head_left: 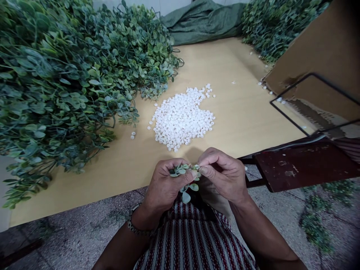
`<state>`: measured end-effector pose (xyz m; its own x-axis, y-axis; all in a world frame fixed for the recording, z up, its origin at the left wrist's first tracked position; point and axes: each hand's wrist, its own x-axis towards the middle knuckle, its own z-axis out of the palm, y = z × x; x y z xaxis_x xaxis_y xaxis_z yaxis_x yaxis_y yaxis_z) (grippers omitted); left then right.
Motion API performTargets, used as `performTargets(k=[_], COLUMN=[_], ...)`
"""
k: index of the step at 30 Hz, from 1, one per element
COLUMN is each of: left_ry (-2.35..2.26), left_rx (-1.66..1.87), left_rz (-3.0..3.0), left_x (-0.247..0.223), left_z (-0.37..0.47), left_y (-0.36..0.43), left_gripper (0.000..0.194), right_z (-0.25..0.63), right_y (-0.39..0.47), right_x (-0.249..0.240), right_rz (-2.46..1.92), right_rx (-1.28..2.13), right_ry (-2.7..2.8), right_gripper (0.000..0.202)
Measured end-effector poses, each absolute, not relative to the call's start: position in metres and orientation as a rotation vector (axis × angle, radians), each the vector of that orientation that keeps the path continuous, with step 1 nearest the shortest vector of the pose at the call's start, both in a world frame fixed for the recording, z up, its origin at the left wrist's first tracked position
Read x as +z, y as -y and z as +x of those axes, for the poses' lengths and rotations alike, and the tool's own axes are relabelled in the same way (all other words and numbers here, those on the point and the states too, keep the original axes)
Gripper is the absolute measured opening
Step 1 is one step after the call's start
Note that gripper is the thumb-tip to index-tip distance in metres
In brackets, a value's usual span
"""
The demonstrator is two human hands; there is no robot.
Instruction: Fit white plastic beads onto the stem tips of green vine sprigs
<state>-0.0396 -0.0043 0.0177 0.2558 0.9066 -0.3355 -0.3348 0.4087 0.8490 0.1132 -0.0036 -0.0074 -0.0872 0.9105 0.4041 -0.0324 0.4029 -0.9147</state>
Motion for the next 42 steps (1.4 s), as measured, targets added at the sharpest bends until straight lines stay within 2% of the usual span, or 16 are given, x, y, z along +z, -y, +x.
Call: performTargets(k=[31,42], left_ry=[-0.959,-1.036], left_rx=[0.919,0.968], left_rz=[0.777,0.786], left_x=[0.0226,0.0171], left_z=[-0.039,-0.0373], left_y=[0.0048,0.0073], left_gripper=[0.021,0.021], right_z=[0.1182,0.1142], right_y=[-0.0002,0.0011], right_x=[-0.0087,-0.0066], right_rz=[-0.753,-0.765], right_rx=[0.851,0.532], right_ry=[1.558,1.658], right_gripper=[0.01,0.007])
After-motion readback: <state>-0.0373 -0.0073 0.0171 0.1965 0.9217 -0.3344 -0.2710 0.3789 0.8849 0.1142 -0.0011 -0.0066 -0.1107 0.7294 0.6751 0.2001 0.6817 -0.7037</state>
